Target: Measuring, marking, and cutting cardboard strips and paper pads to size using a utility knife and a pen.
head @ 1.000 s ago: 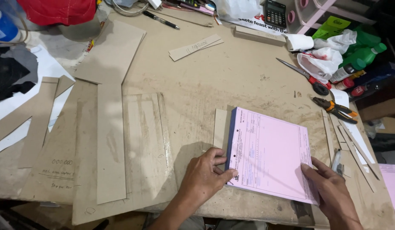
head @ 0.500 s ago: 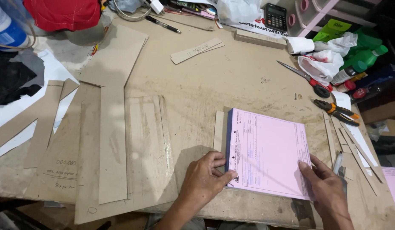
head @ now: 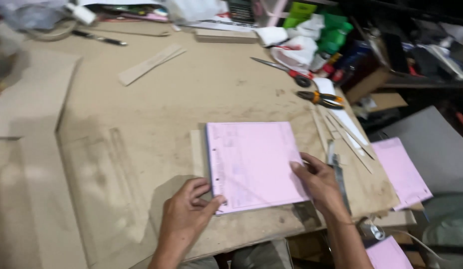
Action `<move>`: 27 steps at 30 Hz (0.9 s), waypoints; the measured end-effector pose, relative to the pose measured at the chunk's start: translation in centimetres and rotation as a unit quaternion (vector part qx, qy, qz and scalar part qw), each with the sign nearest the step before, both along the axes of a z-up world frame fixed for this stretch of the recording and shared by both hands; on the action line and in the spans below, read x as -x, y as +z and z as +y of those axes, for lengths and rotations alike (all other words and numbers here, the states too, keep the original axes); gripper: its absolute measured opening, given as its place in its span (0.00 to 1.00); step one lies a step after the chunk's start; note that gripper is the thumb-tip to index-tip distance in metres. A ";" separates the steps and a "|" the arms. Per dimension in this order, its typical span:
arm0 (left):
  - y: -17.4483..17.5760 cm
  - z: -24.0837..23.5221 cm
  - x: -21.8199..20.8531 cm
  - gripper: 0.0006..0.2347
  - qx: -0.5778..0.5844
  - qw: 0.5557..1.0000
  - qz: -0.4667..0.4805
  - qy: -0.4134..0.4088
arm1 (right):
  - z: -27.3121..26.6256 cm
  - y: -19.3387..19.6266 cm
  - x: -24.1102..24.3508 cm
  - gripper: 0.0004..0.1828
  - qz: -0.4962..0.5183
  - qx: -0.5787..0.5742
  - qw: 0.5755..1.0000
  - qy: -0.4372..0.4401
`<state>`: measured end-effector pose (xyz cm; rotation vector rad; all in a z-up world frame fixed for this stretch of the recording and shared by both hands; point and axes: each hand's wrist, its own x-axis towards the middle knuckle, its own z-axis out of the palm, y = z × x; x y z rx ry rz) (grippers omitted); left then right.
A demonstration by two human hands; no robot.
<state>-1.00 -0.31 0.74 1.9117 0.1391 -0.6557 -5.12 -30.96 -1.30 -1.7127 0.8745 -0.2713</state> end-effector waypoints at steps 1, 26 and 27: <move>-0.2 0.0 0.0 0.26 0.000 1.000 -0.002 -0.010 | -0.1 -0.1 0.0 0.29 -0.002 0.000 1.000 -0.010; -3.9 0.7 0.6 0.27 -0.127 0.945 -0.255 -0.162 | -8.7 2.2 -7.9 0.17 0.094 0.344 0.925 0.133; -3.9 0.6 0.6 0.27 -0.135 0.947 -0.240 -0.165 | -9.0 2.2 -7.7 0.13 -0.019 0.313 0.942 0.117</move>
